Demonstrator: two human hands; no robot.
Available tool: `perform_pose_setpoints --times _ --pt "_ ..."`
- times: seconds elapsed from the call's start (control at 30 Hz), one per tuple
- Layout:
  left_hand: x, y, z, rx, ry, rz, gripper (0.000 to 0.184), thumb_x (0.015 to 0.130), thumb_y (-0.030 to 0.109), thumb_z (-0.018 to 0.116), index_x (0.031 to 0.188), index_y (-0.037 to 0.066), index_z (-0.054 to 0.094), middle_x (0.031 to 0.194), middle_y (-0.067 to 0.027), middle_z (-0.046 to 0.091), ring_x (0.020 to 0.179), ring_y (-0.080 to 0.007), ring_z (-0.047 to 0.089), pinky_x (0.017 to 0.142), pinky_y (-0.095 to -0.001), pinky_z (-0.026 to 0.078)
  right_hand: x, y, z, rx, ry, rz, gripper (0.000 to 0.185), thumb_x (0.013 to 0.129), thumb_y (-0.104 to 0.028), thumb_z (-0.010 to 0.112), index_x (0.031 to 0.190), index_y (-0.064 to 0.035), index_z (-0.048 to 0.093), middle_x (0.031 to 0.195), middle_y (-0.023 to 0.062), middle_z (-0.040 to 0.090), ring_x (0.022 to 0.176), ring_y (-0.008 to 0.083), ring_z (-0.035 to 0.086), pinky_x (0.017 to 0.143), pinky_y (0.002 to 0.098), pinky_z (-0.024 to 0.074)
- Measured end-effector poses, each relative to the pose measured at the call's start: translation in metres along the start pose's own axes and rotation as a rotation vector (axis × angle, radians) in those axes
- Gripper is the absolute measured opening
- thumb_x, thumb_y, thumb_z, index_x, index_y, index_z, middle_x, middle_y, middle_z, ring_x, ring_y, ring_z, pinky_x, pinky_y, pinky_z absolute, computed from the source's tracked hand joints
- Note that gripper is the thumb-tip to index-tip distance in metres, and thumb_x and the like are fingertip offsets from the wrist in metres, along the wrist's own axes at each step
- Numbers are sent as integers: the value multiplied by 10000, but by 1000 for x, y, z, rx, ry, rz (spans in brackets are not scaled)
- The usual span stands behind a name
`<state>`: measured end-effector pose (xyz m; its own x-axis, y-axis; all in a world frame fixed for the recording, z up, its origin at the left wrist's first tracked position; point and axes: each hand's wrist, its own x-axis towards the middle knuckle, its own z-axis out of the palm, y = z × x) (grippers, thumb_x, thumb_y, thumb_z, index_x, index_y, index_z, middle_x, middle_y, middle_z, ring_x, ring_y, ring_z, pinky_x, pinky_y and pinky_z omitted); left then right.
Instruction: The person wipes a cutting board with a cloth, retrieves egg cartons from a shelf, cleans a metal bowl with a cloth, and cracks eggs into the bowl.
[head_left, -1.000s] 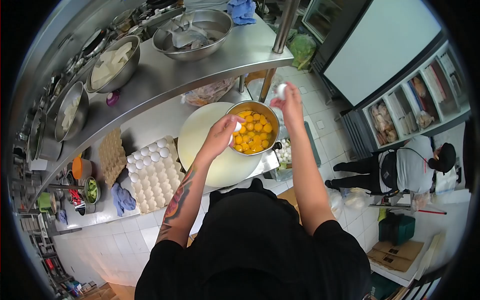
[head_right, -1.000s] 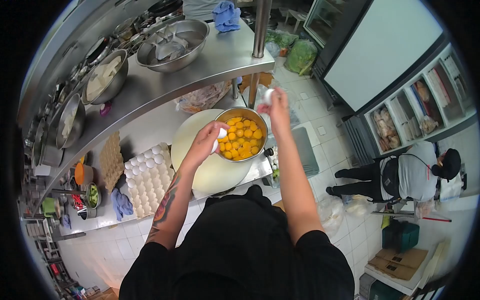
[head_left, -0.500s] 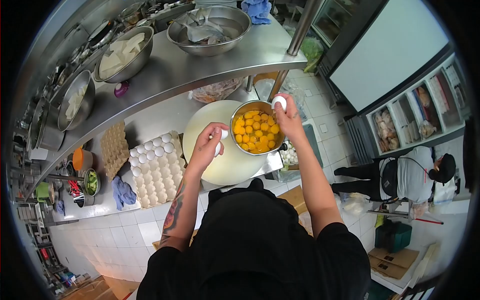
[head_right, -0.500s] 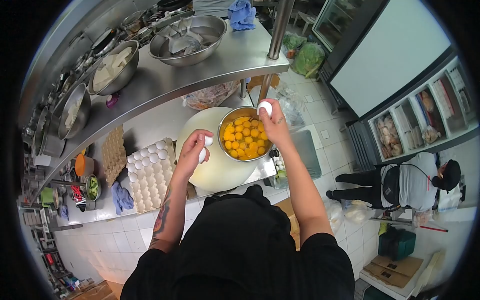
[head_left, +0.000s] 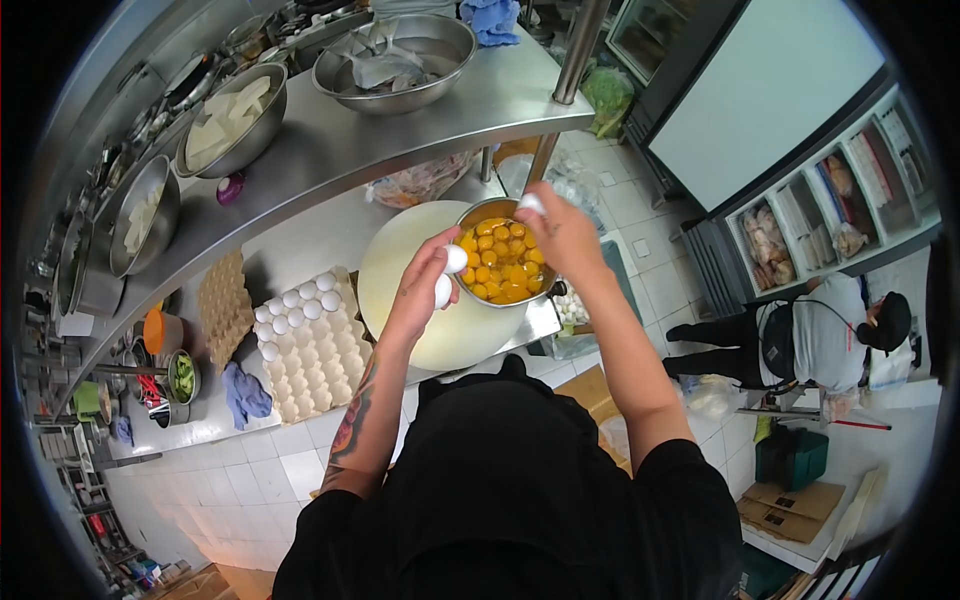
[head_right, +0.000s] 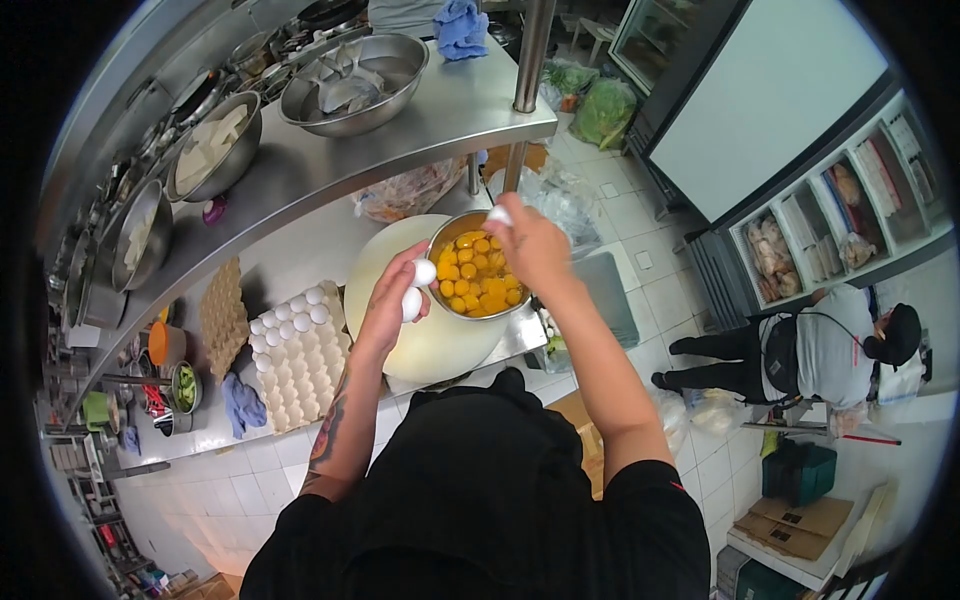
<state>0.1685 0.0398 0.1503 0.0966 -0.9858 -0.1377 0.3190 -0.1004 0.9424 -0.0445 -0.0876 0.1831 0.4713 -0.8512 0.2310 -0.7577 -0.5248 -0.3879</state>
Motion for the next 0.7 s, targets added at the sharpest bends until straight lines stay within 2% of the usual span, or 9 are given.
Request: perform_pose_setpoints --times 0.07,0.17,0.27,0.33,0.4,0.47,0.57,0.6,0.7 --pt "6 -7 -2 22 2 -8 384 1106 293 462 1411 79 553 966 -88 655 611 -95 556 518 -227 409 -10 20 -15 409 262 90 330 1029 -375 575 1224 -109 577 987 234 715 866 409 718 759 472 560" --pt "16 -18 2 34 39 -5 399 1103 292 465 1425 70 546 968 -81 664 627 -90 560 523 -227 415 -31 95 5 684 383 322 360 1018 -305 599 1289 -69 589 1079 250 714 957 394 713 809 442 562" --pt "22 -23 12 4 43 -20 415 1097 311 488 1427 67 551 970 -71 670 643 -84 565 537 -225 424 -49 150 34 287 124 431 466 997 -252 630 1411 -56 540 1200 251 674 1045 343 693 841 411 555" --pt "32 -20 22 -17 8 -34 422 1092 325 507 1423 67 557 975 -67 673 653 -81 568 547 -224 429 -60 136 40 -204 311 76 589 948 -205 701 1483 -65 497 1270 225 620 1095 275 660 873 370 548" --pt "35 -21 32 235 -71 -32 438 1077 341 551 1415 64 567 981 -58 681 668 -77 579 564 -224 439 -51 56 5 579 130 34 652 903 -165 759 1491 -70 494 1254 193 598 1082 219 643 856 338 552" --pt "39 -25 43 280 -106 19 451 1073 342 563 1421 56 562 971 -52 685 675 -72 582 559 -222 439 -46 11 -1 813 -97 -160 665 894 -122 776 1490 -61 487 1180 140 620 1005 192 651 844 317 552" --pt "43 -27 49 271 -82 79 518 1084 384 529 1458 25 517 900 -42 690 672 -67 587 546 -216 435 -20 23 15 944 -316 -194 582 945 -117 728 1475 -61 493 1110 94 640 923 170 659 791 293 558" --pt "39 -17 47 230 -64 37 541 1092 403 500 1472 19 495 870 -42 683 660 -69 583 545 -215 430 -9 38 27 1054 -318 -38 458 1004 -146 656 1430 -52 517 1020 73 658 821 165 679 714 297 567" --pt "35 -12 32 185 -31 12 570 1105 429 448 1493 12 462 822 -42 670 637 -73 573 542 -217 423 33 62 40 1285 161 372 359 1066 -228 530 1370 -37 540 964 105 664 697 160 665 611 313 555"
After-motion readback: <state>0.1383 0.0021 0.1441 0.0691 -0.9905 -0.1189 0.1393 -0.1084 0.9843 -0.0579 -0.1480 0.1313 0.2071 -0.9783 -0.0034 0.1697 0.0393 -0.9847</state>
